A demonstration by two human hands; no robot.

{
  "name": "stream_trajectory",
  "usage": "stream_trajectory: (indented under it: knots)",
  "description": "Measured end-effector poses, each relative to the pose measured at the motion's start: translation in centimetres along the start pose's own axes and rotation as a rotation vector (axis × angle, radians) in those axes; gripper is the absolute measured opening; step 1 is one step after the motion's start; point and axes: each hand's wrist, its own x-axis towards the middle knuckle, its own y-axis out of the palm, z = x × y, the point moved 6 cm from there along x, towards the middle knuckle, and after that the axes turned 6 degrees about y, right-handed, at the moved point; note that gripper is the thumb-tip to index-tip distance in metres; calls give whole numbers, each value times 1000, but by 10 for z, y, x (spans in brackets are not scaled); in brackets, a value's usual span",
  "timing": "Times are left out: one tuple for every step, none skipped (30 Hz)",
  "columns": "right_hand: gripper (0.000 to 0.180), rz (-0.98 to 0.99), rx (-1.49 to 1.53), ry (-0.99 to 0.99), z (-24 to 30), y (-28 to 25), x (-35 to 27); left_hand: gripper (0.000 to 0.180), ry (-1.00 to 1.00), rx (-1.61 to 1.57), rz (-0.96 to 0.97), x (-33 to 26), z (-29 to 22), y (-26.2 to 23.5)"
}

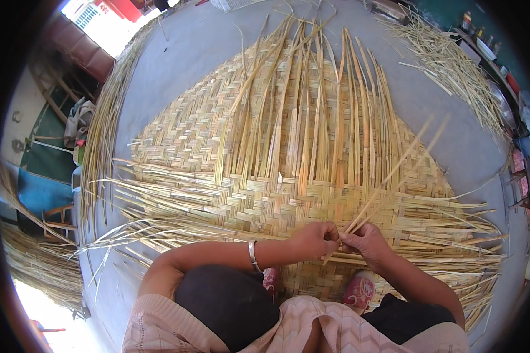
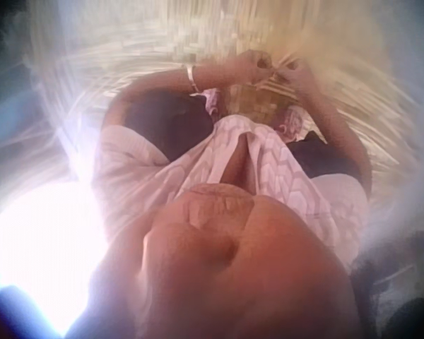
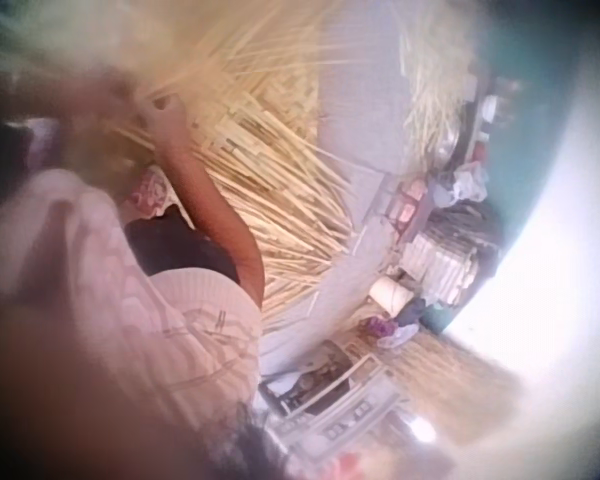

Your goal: The person weaves a large flat basket using dried palm leaves. They interlace the leaves by hand, periodically adjusting the weave and pulling strands to tighten the pattern. The work progresses across the surface of the basket as new leaves are added.

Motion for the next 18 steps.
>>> stream_trajectory:
  knots:
    - [13, 22, 29, 17, -4, 1, 1, 14, 22, 37, -3, 0, 0, 1]
    - [13, 45, 49, -6, -4, 1, 0, 15, 36, 82, -9, 1, 0, 1]
    - [12, 43, 77, 2, -6, 1, 0, 16, 38, 119, -8, 1, 1, 1]
    - [12, 49, 120, 21, -8, 1, 0, 16, 46, 121, -2, 1, 1, 0]
    - [11, 54, 90, -1, -6, 0, 0, 15, 41, 117, 11, 1, 1, 0]
    - [10, 67, 75, -13, -5, 0, -1, 15, 36, 113, 25, 1, 1, -1]
    - [10, 87, 85, -20, -2, 0, -2, 15, -42, -67, 78, 0, 4, 1]
    - [10, 96, 53, -41, 1, 0, -4, 15, -121, -248, 133, -2, 7, 3]
    - [10, 112, 44, -57, 5, 0, -5, 16, -202, -431, 187, -5, 8, 7]
    - [10, 113, 44, -49, 7, 0, -7, 15, -213, -502, 209, -7, 6, 8]
    - [11, 148, 39, -86, 13, 1, -9, 15, -224, -572, 231, -10, 4, 9]
    - [11, 168, 42, -100, 17, 2, -11, 15, -263, -658, 254, -13, 2, 12]
    - [12, 171, 45, -96, 21, 2, -13, 15, -220, -667, 283, -13, -3, 12]
    - [13, 196, 28, -140, 27, 4, -17, 16, -201, -687, 314, -15, -7, 13]
    - [14, 204, 10, -168, 33, 4, -19, 16, -181, -713, 345, -15, -11, 13]
    - [15, 222, 6, -206, 39, 6, -21, 16, -165, -709, 349, -15, -14, 12]
    - [15, 222, -8, -215, 42, 7, -22, 16, -149, -714, 351, -15, -17, 12]
    - [16, 234, -9, -233, 45, 8, -23, 16, -134, -720, 353, -15, -19, 12]
